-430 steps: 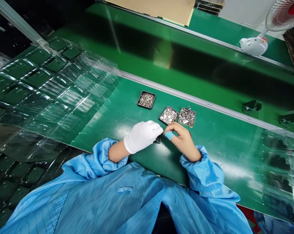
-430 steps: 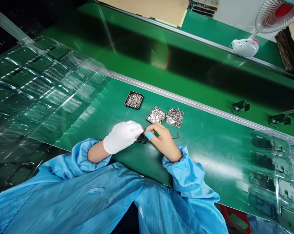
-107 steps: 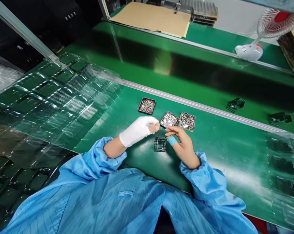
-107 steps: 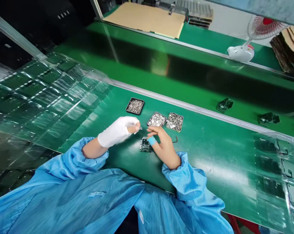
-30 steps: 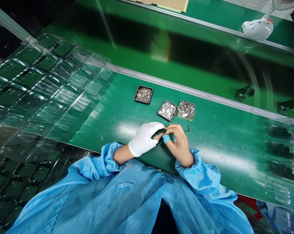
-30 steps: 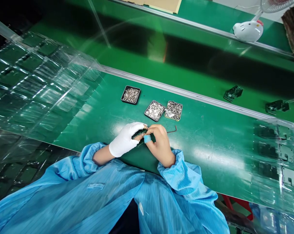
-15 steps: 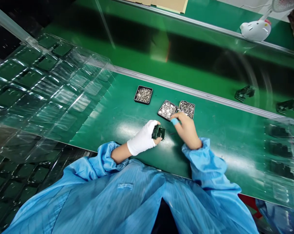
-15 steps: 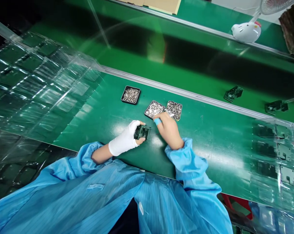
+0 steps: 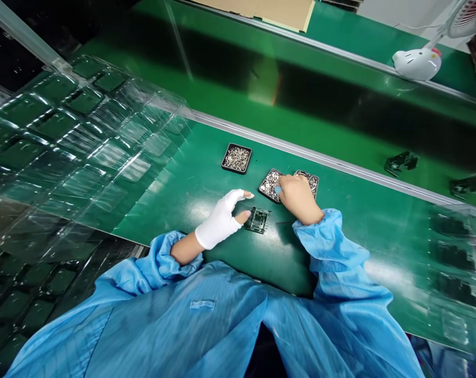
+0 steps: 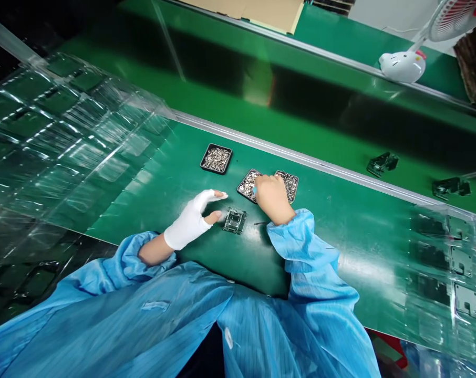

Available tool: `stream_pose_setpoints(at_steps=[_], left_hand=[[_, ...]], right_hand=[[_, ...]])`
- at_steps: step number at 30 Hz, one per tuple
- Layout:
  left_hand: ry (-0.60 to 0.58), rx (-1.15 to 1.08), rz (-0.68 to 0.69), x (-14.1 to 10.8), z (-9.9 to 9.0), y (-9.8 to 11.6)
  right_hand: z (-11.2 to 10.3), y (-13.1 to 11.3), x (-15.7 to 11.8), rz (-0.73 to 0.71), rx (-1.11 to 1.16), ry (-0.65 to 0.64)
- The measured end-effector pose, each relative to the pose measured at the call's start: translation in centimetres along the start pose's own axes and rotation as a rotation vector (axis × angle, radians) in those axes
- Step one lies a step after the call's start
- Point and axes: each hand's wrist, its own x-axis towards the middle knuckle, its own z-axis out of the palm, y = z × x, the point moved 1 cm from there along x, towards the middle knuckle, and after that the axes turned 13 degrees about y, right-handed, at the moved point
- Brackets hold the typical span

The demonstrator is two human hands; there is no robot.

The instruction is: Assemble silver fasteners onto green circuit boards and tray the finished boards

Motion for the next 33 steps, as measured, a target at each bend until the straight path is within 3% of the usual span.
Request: stream_pose_setpoints(at_steps=[3,7,11,15,19,22,24,26,29,31,33], left_hand=[[0.002,0.014,0.003,1.2,-0.3,0.5],[-0.022,0.069,0.007,2.4,0.0,1.1],[0.004,0.119,0.098,3.2,1.0,1.7],[-0.040,0.136,0.155,3.4,2.0,2.6],[-0.026,0.155,0.139,3.7,1.8,2.5],[0.018,0.210,0.083,4.2,1.1,1.1],[-0.037,0.272,0.075,4.6,0.9,-0.2],[-0.167,0.323,0.100,4.9,1.1,-1.6],[-0.328,0.396,0.150,4.9,1.6,-3.3],[-0.351,0.408,0.173,4.7,1.6,-3.9],[-0.300,0.364,0.172,4.6,1.2,-4.2]], right_hand=[[-0.2,0.7,-0.7,0.074,0.214,0.097],[-0.7,1.2,-1.7,0.229,0.675,0.211],[-1.5,0.1,-2.8,0.245,1.051,0.155],[-1.8,-1.7,-3.7,0.230,1.193,0.052],[-1.4,-2.0,-4.2,0.243,1.156,0.086],[-0.8,-1.0,-4.2,0.284,1.109,0.141],[-0.4,-0.2,-3.8,0.310,1.069,0.183],[0.0,0.4,-3.2,0.302,0.987,0.234],[0.7,0.8,-2.3,0.237,0.745,0.288],[1.3,0.8,-2.1,0.181,0.559,0.296],[1.7,0.8,-2.2,0.126,0.444,0.299]])
